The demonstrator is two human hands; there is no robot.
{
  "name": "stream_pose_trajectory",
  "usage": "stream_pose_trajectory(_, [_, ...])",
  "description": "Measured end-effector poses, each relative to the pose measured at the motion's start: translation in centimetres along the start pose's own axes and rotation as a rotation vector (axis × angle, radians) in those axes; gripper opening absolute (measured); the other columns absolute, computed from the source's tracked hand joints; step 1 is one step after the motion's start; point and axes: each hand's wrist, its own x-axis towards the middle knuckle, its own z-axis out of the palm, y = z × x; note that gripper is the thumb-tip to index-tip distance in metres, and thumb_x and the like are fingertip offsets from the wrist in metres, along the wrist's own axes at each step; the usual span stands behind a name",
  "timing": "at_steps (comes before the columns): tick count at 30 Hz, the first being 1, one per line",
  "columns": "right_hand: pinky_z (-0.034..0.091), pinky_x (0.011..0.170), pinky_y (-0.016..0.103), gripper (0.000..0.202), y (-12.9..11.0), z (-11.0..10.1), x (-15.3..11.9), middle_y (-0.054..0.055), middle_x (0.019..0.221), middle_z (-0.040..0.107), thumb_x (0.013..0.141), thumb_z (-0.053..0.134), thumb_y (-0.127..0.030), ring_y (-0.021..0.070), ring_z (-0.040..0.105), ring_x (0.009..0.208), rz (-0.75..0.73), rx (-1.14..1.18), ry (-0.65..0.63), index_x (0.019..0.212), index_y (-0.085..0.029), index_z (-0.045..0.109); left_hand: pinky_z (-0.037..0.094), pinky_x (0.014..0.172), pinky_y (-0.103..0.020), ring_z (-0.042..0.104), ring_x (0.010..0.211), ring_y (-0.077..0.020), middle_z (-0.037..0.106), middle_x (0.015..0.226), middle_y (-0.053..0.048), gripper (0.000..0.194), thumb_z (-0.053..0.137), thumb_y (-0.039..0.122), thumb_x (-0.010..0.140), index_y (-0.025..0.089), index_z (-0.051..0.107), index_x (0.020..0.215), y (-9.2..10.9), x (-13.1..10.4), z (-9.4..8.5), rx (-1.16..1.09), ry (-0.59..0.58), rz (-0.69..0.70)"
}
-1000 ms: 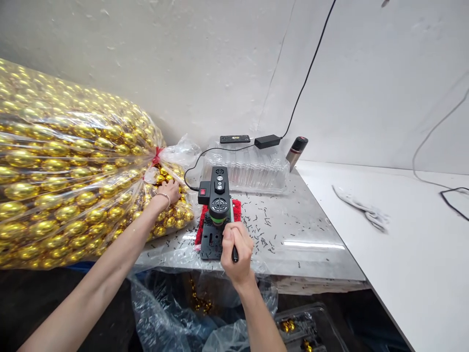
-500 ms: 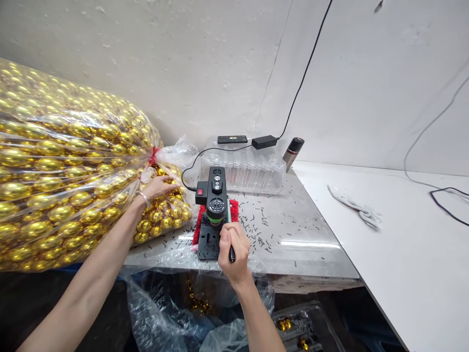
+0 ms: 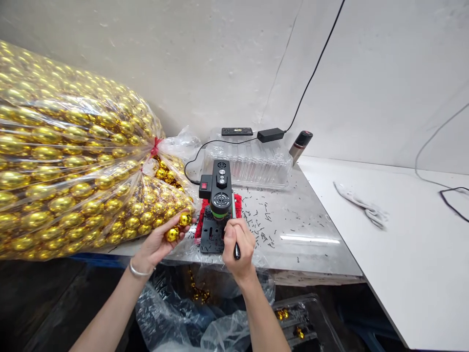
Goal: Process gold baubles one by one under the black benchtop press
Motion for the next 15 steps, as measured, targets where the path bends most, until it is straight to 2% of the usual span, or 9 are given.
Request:
stream_pose_trajectory(3, [0.04, 0.06, 0.028, 0.025, -0.1, -0.1, 0.1, 0.001, 0.068, 0.05, 0.086, 0.038, -0.003, 0.0134, 0.052, 0.07, 0.0, -0.003, -0.01, 0.069, -0.02, 0.045, 0.051, 0.05, -0.015, 0.066, 0.064, -0.011, 0.073, 0.089, -0.01, 0.022, 0.062, 0.017, 0.083, 0.012, 0.067, 0.103, -2.5, 0.8, -0.2, -0.008, 0.002, -0.086])
stream_pose_trajectory(5, [0.04, 0.06, 0.028, 0.026, -0.2, -0.1, 0.2, 0.001, 0.066, 0.049, 0.086, 0.038, -0.003, 0.0134, 0.052, 0.069, 0.001, -0.005, -0.017, 0.068, -0.02, 0.044, 0.05, 0.052, -0.016, 0.067, 0.066, -0.0114, 0.073, 0.089, -0.01, 0.018, 0.067, 0.021, 0.079, 0.011, 0.067, 0.095, -3.7, 1.4, -0.2, 0.014, 0.013, -0.09])
stream_pose_trajectory(11, [0.04, 0.062, 0.028, 0.027, -0.4, -0.1, 0.4, -0.001, 0.064, 0.046, 0.087, 0.038, -0.003, 0.0132, 0.051, 0.069, 0.012, -0.005, -0.019, 0.066, -0.021, 0.04, 0.051, 0.061, -0.021, 0.068, 0.072, -0.0151, 0.072, 0.088, -0.007, 0.038, 0.081, 0.031, 0.063, 0.014, 0.065, 0.094, -5.8, 2.8, 0.7, 0.296, 0.018, 0.101])
stream_pose_trajectory(15, [0.04, 0.062, 0.027, 0.027, -0.4, -0.2, 0.5, -0.001, 0.065, 0.046, 0.087, 0.038, -0.003, 0.0128, 0.051, 0.07, 0.013, -0.009, -0.026, 0.066, -0.02, 0.041, 0.051, 0.059, -0.023, 0.067, 0.072, -0.016, 0.07, 0.086, -0.006, 0.044, 0.08, 0.039, 0.061, 0.014, 0.063, 0.094, -6.5, 3.7, 1.5, 0.487, 0.011, 0.181])
